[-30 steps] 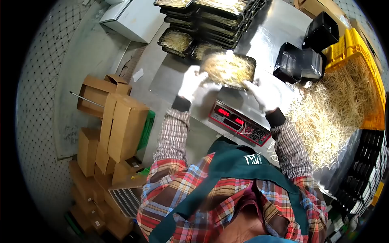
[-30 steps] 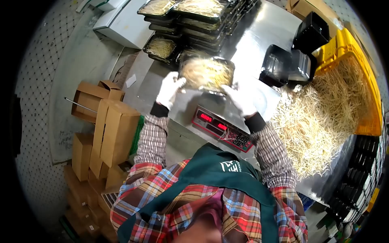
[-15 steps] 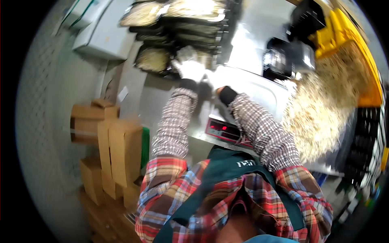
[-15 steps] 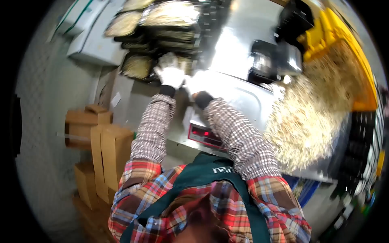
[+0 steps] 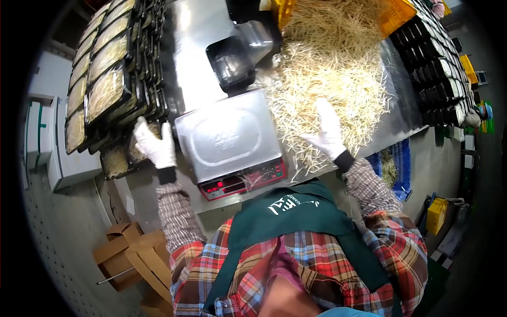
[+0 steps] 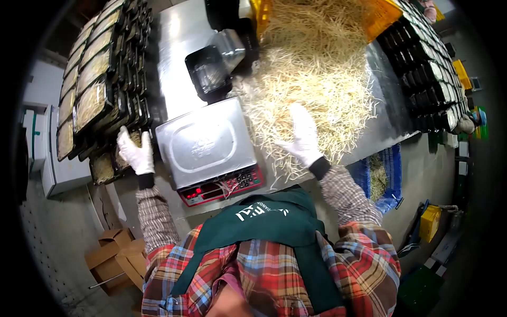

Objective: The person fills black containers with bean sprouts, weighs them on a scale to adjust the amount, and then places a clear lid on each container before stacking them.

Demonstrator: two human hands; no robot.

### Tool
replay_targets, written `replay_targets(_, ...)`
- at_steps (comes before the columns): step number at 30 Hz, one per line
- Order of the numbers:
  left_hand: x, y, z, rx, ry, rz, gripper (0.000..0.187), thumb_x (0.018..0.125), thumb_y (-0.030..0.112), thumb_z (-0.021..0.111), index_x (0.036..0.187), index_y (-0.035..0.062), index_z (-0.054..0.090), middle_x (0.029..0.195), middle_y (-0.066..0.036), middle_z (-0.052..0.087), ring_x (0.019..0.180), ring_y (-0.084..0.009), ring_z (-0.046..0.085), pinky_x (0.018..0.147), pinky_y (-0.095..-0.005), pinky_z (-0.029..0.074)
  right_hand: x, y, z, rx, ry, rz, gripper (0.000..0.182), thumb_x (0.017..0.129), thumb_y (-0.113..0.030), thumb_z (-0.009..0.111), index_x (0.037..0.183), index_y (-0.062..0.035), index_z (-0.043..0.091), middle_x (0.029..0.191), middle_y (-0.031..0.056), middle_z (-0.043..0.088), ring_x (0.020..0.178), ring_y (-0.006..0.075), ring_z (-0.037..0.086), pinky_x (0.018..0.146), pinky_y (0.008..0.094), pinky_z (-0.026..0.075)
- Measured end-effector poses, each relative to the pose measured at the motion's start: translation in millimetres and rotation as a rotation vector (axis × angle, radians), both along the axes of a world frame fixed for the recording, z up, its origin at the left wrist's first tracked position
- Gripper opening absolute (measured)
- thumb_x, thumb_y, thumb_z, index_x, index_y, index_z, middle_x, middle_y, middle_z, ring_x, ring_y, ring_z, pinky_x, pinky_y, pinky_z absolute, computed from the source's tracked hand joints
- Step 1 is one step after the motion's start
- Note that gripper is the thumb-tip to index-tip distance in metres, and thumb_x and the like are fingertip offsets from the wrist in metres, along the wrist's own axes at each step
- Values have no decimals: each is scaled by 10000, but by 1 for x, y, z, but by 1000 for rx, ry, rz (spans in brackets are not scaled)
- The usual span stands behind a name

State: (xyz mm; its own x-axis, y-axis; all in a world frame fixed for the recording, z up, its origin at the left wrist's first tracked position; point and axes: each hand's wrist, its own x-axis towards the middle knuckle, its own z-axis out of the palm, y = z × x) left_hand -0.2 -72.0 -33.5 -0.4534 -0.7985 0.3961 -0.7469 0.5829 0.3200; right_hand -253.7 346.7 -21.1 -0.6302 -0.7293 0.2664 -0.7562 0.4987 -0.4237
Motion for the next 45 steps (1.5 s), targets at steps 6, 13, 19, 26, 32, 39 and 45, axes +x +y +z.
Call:
replay_targets(6, -171, 263, 24, 331, 98, -1047, 1110, 631, 229, 894, 1531, 1, 286, 1524, -244, 375, 1429, -391, 351, 1195, -448, 278, -83, 91, -20, 456, 54, -66, 1316, 563, -420, 937, 1572, -53, 177, 1614, 242, 183, 1496, 409, 188, 1209, 542, 179)
replay_targets(13, -299, 329, -55, 269, -414, -790, 1207, 659, 318, 880, 1569, 28, 141, 1519, -245, 359, 1414, -383, 354, 1154, -544, 291, -192, 60, -48, 473, 149, 89, 1298, 580, -366, 933, 1573, -51, 159, 1602, 275, 183, 1467, 432, 238, 1188, 584, 206)
replay_targets(19, -329, 313, -91, 376, -355, -803, 555, 833, 85, 640, 1359, -7, 488, 1116, -227, 648, 1018, -378, 636, 896, -419, 522, -240, 43, -56, 472, -194, 349, 949, 710, -62, 691, 1554, -95, 258, 1514, 248, 402, 1294, 377, 514, 1058, 437, 456)
replay_targets(26, -325, 289, -22, 365, -798, -790, 1388, 534, 353, 956, 1576, 45, 92, 1509, -273, 365, 1397, -387, 390, 1168, -437, 345, -282, 30, -49, 452, -82, 654, 1407, 529, -695, 855, 1569, -37, 174, 1545, 314, 306, 1413, 427, 369, 1171, 467, 327)
replay_targets(32, -353, 267, -47, 775, -539, -773, 1385, 514, 491, 944, 1563, 0, 185, 1592, -265, 251, 1485, -381, 242, 1220, -431, 230, -276, 2, -77, 494, -275, 492, 1272, 633, -804, 727, 1539, -29, 283, 1545, 270, 341, 1432, 404, 341, 1180, 472, 298)
replay_targets(39, -249, 358, -48, 505, -545, -872, 1261, 652, 411, 882, 1582, 19, 125, 1590, -235, 277, 1470, -387, 257, 1209, -589, 121, -181, 103, -21, 602, 7, 646, 1334, 501, -561, 915, 1569, -135, 238, 1607, 189, 247, 1497, 394, 208, 1176, 644, 185)
replay_targets(45, -295, 326, -115, 649, -403, -753, 785, 786, 199, 767, 1442, -14, 392, 1158, -206, 637, 1112, -318, 607, 1014, -428, 459, -219, 66, -63, 260, -185, 512, 891, 751, 9, 643, 1558, -96, 283, 1223, 227, 598, 1082, 317, 600, 879, 395, 529)
